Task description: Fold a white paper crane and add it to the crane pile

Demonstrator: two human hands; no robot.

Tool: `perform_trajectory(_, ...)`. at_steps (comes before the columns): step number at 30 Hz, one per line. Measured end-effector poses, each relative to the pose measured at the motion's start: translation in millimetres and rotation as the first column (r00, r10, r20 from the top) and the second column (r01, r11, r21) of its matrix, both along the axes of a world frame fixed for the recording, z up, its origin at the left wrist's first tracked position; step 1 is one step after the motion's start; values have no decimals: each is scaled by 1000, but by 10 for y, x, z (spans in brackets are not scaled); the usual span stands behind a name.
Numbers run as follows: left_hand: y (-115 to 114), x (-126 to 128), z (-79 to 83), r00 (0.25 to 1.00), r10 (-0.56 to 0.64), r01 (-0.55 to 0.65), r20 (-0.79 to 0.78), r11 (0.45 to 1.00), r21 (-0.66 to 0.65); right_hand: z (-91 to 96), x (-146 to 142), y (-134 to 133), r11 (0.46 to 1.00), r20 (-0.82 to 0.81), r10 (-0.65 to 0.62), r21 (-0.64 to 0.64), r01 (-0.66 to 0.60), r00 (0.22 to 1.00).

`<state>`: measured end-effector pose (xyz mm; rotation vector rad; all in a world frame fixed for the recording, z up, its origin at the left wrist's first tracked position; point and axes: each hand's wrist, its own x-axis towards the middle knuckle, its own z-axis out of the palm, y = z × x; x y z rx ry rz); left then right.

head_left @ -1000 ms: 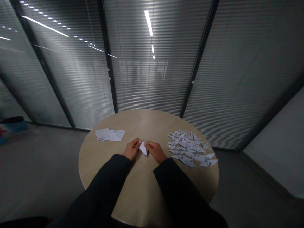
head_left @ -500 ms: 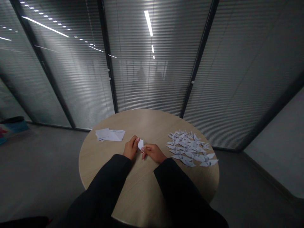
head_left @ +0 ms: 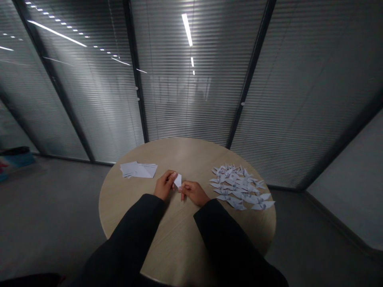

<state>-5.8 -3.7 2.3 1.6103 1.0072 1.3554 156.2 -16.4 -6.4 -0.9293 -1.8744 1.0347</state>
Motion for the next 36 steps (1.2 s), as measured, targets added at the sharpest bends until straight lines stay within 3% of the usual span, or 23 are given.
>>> perform_trajectory(6,19,18,45,988,-84,99,127,987,-122,-5,-3,14,998,-53,23,-50,-26,998)
perform_trajectory(13,20,-2,82,979,5,12,204,997,-81,-10,-21,5,995,-102,43,-80,-51,994)
perform_trajectory(23,18,-10,75,984,-4,19,180,996,-81,-16,-33,5,989,-147,55,-125,-73,988)
perform_trajectory(32,31,24,28,977,-52,71,209,994,-80,29,-16,-12,989,-172,29,-140,-54,985)
perform_trajectory(36,34,28,14,951,-94,142,294,979,-147,-11,-31,-8,993,-105,26,-108,-38,994)
